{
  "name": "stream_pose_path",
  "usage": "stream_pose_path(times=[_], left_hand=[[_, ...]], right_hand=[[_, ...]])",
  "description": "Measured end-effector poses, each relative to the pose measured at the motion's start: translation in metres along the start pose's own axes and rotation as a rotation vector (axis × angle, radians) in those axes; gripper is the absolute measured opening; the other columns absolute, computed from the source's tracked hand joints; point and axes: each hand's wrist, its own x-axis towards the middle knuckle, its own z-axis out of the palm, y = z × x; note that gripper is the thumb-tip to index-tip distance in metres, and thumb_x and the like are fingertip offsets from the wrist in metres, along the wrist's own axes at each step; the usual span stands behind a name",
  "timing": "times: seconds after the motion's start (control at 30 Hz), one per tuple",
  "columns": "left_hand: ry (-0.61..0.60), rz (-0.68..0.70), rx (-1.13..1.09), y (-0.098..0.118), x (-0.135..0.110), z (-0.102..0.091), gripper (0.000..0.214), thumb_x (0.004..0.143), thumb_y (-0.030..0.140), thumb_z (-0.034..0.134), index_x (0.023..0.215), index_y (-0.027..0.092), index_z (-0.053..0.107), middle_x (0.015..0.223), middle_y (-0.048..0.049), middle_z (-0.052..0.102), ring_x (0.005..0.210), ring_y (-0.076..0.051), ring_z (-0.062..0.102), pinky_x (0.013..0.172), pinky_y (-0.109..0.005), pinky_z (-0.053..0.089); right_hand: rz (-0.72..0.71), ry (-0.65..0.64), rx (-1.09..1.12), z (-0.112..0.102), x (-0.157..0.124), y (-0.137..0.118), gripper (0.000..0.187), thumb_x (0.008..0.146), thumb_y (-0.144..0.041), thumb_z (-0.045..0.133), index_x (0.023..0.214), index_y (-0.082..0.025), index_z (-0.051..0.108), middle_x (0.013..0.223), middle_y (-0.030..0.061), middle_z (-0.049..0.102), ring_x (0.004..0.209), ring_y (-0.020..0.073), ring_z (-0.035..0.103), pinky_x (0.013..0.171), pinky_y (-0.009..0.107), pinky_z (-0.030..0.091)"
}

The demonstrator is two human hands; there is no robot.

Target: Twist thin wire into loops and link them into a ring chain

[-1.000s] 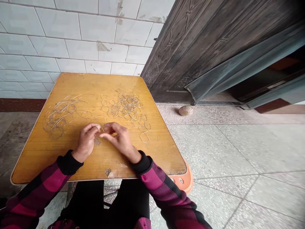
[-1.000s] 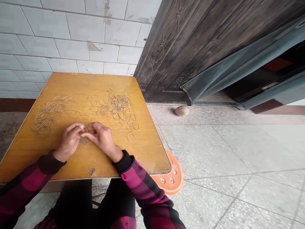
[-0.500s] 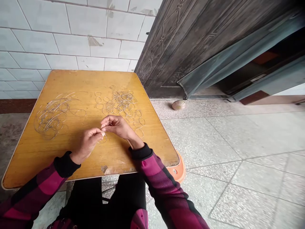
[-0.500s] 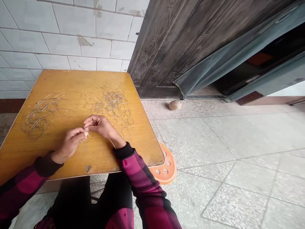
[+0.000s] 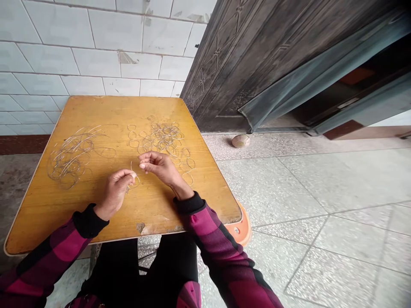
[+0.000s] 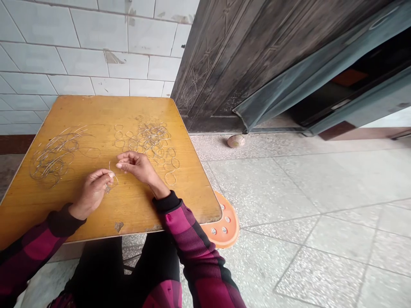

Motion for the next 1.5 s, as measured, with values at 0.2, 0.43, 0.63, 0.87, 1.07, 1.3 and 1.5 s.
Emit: stream_pose_path(times=[0.2, 0.43, 0.63, 0.87, 1.07, 1.3, 1.5], left_hand=[[-0.012, -0.016, -0.025, 0.004, -0.001, 0.0, 0.015, 0.071, 0.026, 0.064, 0.059, 0.017, 0.062, 0.055, 0.0015, 0.052, 0.056, -0.011, 0.043, 0.055, -0.025, 0.032], [0.04, -0.016, -0.099, 0.002, 0.002, 0.003, 0.012, 0.071, 0.026, 0.067, 0.064, 0.017, 0.064, 0.058, 0.0016, 0.055, 0.058, -0.01, 0.045, 0.059, -0.025, 0.034], [0.135, 0.04, -0.214, 0.005, 0.011, -0.001, 0.014, 0.071, 0.028, 0.07, 0.068, 0.016, 0.063, 0.063, 0.0011, 0.057, 0.061, -0.01, 0.048, 0.063, -0.024, 0.038], [0.061, 0.012, -0.215, 0.007, 0.01, -0.005, 0.018, 0.072, 0.032, 0.072, 0.075, 0.015, 0.067, 0.071, -0.0019, 0.062, 0.065, -0.01, 0.052, 0.065, -0.025, 0.04], [0.044, -0.009, -0.195, 0.01, 0.011, -0.009, 0.018, 0.069, 0.031, 0.073, 0.078, 0.016, 0.071, 0.077, -0.0042, 0.067, 0.068, -0.011, 0.054, 0.068, -0.026, 0.042], [0.02, 0.024, -0.036, 0.013, 0.014, -0.015, 0.019, 0.069, 0.031, 0.073, 0.081, 0.017, 0.073, 0.073, -0.0026, 0.066, 0.066, -0.012, 0.052, 0.066, -0.025, 0.04], [0.023, 0.099, -0.092, 0.027, 0.016, -0.024, 0.017, 0.07, 0.026, 0.071, 0.084, 0.017, 0.071, 0.079, -0.0032, 0.065, 0.062, -0.01, 0.051, 0.058, -0.024, 0.04]], right_hand=[[0.059, 0.0, 0.079, 0.0, 0.001, 0.004, 0.04, 0.061, -0.043, 0.082, 0.087, -0.018, 0.062, 0.067, -0.0039, 0.064, 0.054, 0.0076, 0.058, 0.057, 0.025, 0.053], [0.005, 0.087, 0.112, 0.005, 0.005, 0.006, 0.038, 0.065, -0.041, 0.08, 0.088, -0.018, 0.063, 0.068, -0.0041, 0.064, 0.057, 0.0073, 0.06, 0.058, 0.023, 0.053], [0.153, -0.029, 0.046, 0.012, -0.004, 0.008, 0.033, 0.067, -0.041, 0.078, 0.08, -0.014, 0.063, 0.066, -0.002, 0.063, 0.055, 0.0066, 0.059, 0.053, 0.02, 0.051], [0.203, 0.006, 0.026, 0.018, -0.006, 0.012, 0.031, 0.069, -0.042, 0.075, 0.076, -0.014, 0.063, 0.063, -0.0016, 0.064, 0.051, 0.0066, 0.057, 0.051, 0.021, 0.05], [0.16, 0.055, -0.074, 0.011, -0.01, 0.006, 0.025, 0.073, -0.038, 0.071, 0.077, -0.014, 0.062, 0.062, -0.0018, 0.062, 0.051, 0.0071, 0.057, 0.052, 0.022, 0.049], [0.068, 0.053, -0.196, 0.007, -0.013, 0.005, 0.02, 0.078, -0.036, 0.063, 0.079, -0.015, 0.062, 0.063, -0.0006, 0.063, 0.055, 0.0093, 0.059, 0.056, 0.023, 0.049], [-0.095, 0.113, -0.633, 0.007, -0.019, -0.002, 0.012, 0.083, -0.023, 0.056, 0.077, -0.016, 0.064, 0.061, -0.0017, 0.06, 0.054, 0.0087, 0.052, 0.056, 0.023, 0.039]])
